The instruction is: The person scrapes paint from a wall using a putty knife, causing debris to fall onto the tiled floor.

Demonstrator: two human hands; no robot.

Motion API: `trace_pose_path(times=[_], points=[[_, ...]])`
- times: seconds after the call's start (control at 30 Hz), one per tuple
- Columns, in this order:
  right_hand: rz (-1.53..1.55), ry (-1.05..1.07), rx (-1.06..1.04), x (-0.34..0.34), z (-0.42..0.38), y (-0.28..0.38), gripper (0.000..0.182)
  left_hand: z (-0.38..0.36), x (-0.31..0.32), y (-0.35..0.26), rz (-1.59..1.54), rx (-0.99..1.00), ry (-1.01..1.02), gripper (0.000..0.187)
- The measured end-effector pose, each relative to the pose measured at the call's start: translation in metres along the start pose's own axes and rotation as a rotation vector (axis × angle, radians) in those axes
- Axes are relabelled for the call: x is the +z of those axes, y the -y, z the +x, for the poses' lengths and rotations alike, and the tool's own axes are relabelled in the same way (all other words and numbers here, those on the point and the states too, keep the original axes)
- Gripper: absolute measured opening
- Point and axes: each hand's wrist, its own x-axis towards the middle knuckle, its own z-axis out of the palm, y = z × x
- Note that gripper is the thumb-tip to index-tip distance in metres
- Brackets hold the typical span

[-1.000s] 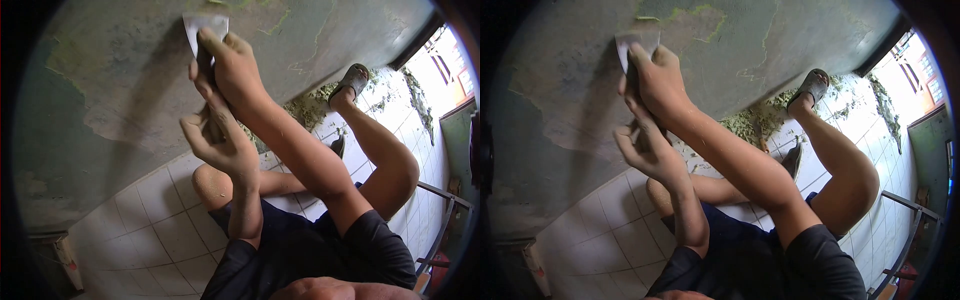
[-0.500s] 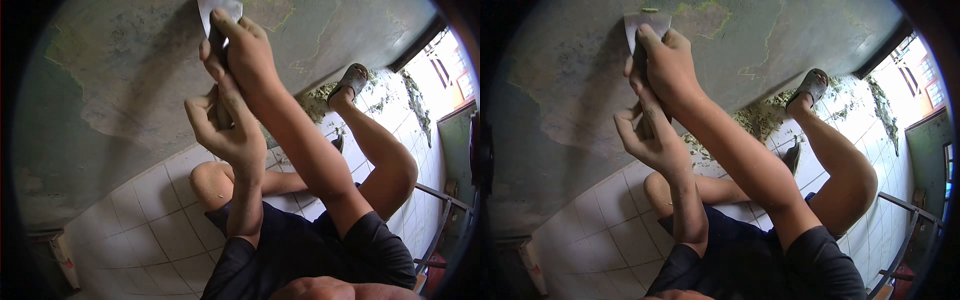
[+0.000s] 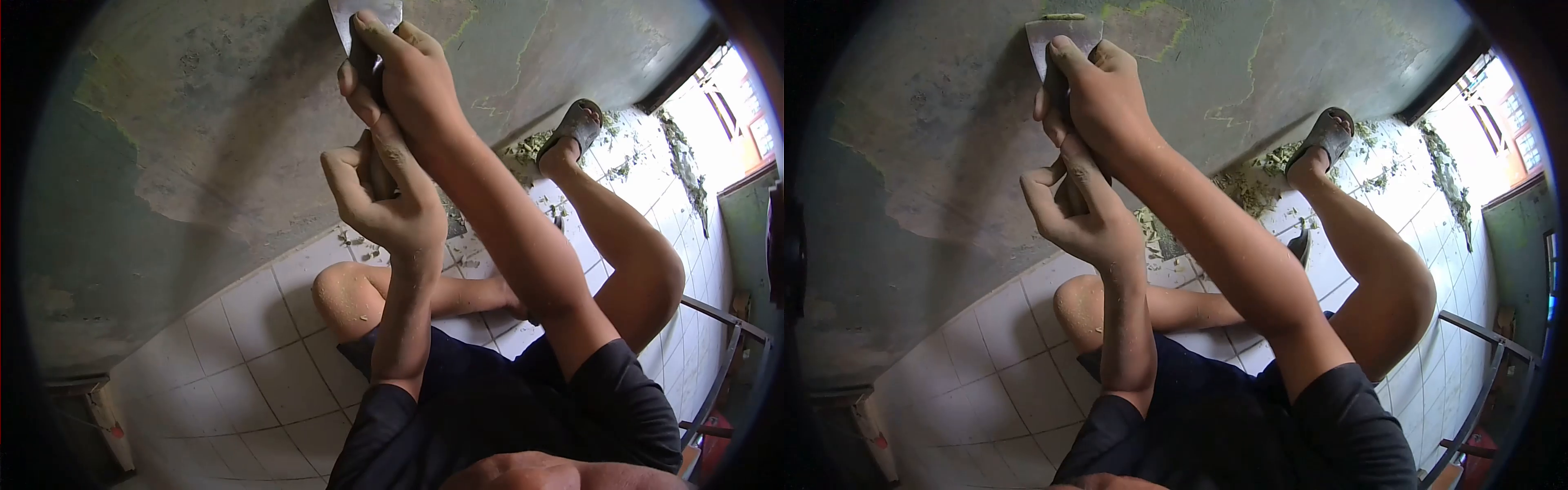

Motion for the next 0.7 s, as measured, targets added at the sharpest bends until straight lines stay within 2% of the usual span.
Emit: trace_pose_path(times=[0.07, 0.1, 0.2, 0.23, 0.27, 0.33, 0.4, 0.47, 0.5, 0.63, 0.7], points=[[0.010, 0.007, -0.056, -0.001, -0.001, -0.009, 0.029, -0.001, 0.006, 0.010, -0.153, 0.033, -0.100, 0.031], [-0.038, 0.009, -0.024, -0.001, -0.004, -0.011, 0.028, -0.009, 0.005, 0.005, -0.216, -0.093, -0.115, 0.031], [-0.049, 0.003, -0.055, -0.006, 0.005, 0.005, 0.028, 0.000, 0.010, -0.005, -0.188, -0.164, -0.009, 0.031], [0.021, 0.043, -0.005, -0.007, 0.003, 0.009, 0.027, 0.001, 0.005, -0.012, 0.009, -0.049, 0.027, 0.031], [0.016, 0.033, 0.014, -0.011, -0.001, 0.002, 0.027, -0.005, 0.004, -0.009, 0.016, -0.070, 0.029, 0.031], [0.032, 0.025, -0.050, -0.010, 0.001, -0.006, 0.027, -0.008, 0.009, 0.003, -0.142, -0.068, -0.044, 0.031], [0.003, 0.024, -0.057, -0.010, 0.004, 0.003, 0.027, -0.009, 0.009, 0.005, -0.141, -0.035, -0.027, 0.030], [-0.052, 0.009, -0.031, -0.013, 0.007, 0.007, 0.027, -0.005, 0.008, 0.001, -0.153, -0.139, 0.107, 0.030], [-0.033, 0.045, -0.013, -0.016, 0.004, 0.010, 0.027, -0.003, 0.008, -0.011, -0.008, -0.043, 0.120, 0.029], [-0.022, 0.035, -0.076, -0.024, 0.003, -0.001, 0.030, -0.027, 0.018, 0.014, -0.184, -0.122, -0.003, 0.029], [-0.083, 0.010, -0.044, -0.025, 0.008, 0.008, 0.030, -0.017, 0.020, 0.007, -0.149, -0.126, 0.066, 0.029]])
